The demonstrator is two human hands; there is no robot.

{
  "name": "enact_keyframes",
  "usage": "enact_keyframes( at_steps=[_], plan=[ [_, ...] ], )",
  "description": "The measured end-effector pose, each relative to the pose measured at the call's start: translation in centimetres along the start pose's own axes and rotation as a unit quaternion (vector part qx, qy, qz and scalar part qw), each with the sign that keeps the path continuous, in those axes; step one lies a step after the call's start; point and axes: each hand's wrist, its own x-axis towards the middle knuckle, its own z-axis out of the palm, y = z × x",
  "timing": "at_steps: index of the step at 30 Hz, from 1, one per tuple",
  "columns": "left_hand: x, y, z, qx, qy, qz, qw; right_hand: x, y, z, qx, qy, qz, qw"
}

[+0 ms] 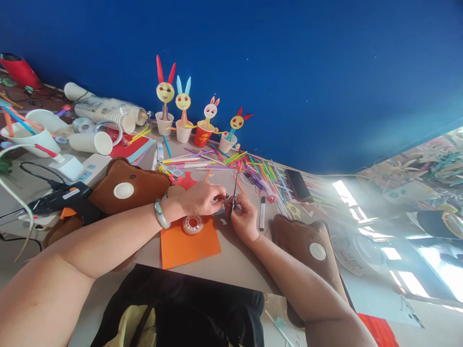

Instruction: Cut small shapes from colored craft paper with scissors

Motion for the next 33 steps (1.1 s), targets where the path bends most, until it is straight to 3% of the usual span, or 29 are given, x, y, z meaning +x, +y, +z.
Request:
enact_keyframes(
  at_steps=[7,19,22,27,33],
  plan=[
    [0.0,0.1,-0.2,-0.020,-0.003,-0.012,1.000,0.0,0.2,0.0,0.007,0.003,-0.003,1.000],
    [0.6,0.3,-0.3,-0.183,0.003,-0.090,0.979,0.3,-0.8,-0.2,0.043,0.009,0.040,0.998],
    [1.1,0.1,-0.6,-0.276,0.026,-0.158,0.948,0.3,-0.6,-0.2,0.063,0.009,0.065,0.996],
    [1.6,0.3,-1.4,-0.434,0.055,-0.255,0.862,0.3,-0.4,-0.2,0.081,0.006,0.079,0.994],
    [1.6,0.2,-1.5,-0.478,0.060,-0.256,0.838,0.4,-0.4,-0.2,0.091,0.014,0.083,0.992]
  ],
)
